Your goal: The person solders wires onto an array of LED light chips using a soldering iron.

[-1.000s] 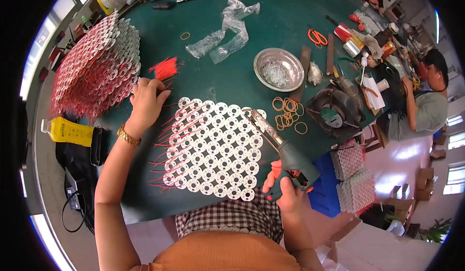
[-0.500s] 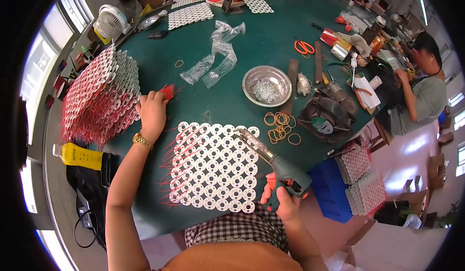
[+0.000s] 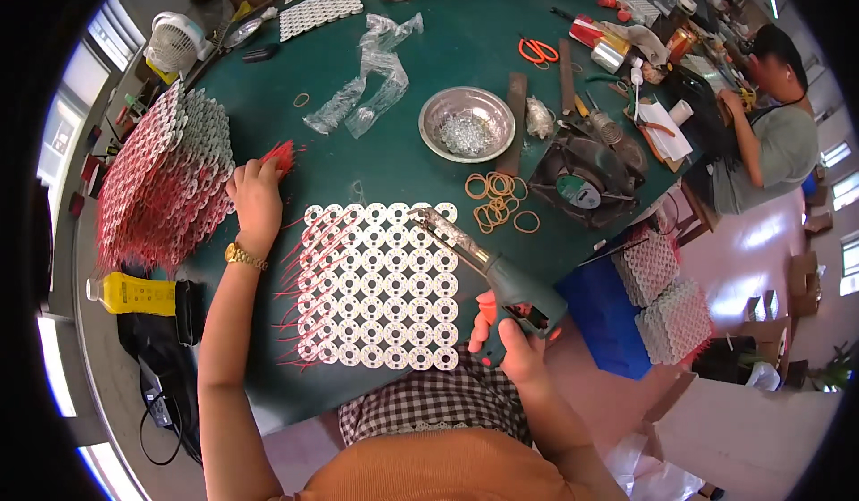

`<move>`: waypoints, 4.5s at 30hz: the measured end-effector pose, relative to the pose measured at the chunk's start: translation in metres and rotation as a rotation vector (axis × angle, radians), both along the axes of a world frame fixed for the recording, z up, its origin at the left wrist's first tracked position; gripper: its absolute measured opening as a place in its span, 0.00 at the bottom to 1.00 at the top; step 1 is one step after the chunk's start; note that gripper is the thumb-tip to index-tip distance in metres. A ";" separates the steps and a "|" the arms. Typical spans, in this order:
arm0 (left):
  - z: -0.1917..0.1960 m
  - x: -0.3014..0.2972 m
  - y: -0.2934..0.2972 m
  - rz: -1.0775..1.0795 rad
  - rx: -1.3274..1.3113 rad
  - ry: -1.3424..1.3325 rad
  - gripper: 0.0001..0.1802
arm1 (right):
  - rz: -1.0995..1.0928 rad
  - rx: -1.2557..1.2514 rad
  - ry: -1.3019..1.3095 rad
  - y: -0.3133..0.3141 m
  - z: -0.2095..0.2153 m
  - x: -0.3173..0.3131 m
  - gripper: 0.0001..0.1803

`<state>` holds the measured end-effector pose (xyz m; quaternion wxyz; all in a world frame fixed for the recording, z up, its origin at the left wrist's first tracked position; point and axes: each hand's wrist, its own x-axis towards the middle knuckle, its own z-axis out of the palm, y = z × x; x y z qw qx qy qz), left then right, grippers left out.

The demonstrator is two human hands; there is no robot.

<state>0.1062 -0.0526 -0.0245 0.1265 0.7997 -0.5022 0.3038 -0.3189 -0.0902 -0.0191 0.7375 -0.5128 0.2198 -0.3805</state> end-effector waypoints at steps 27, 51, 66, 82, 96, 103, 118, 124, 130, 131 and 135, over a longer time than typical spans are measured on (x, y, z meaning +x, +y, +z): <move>0.026 -0.044 0.048 -0.170 -0.273 0.904 0.08 | 0.081 -0.232 0.005 0.002 -0.009 -0.001 0.24; 0.016 -0.140 0.059 -0.384 0.055 0.539 0.10 | 0.240 -0.001 0.246 0.041 0.037 0.015 0.11; 0.019 -0.146 0.059 -0.349 0.058 0.620 0.09 | 0.192 -0.623 0.611 0.052 0.010 0.014 0.18; 0.021 -0.141 0.059 -0.377 0.084 0.663 0.08 | 0.037 -0.357 0.522 0.061 0.024 0.024 0.15; 0.020 -0.142 0.057 -0.374 0.041 0.595 0.12 | 0.203 -0.415 0.631 0.049 0.027 0.018 0.16; 0.020 -0.143 0.057 -0.374 0.034 0.589 0.12 | 0.187 -0.380 0.613 0.053 0.028 0.021 0.14; 0.020 -0.138 0.060 -0.382 0.061 0.639 0.09 | 0.235 -0.651 0.671 0.056 0.018 0.001 0.13; 0.069 -0.116 0.085 -0.219 0.291 0.643 0.10 | 0.074 -0.356 0.497 0.060 0.005 0.005 0.30; 0.079 -0.138 0.089 -0.362 0.065 0.853 0.07 | 0.099 -0.541 0.508 0.058 -0.013 -0.003 0.31; 0.072 -0.143 0.085 -0.396 0.041 0.864 0.07 | 0.063 -0.595 0.417 0.055 -0.008 0.004 0.30; 0.037 -0.143 0.080 -0.391 0.015 0.886 0.06 | 0.115 -0.561 0.402 0.047 -0.006 0.009 0.29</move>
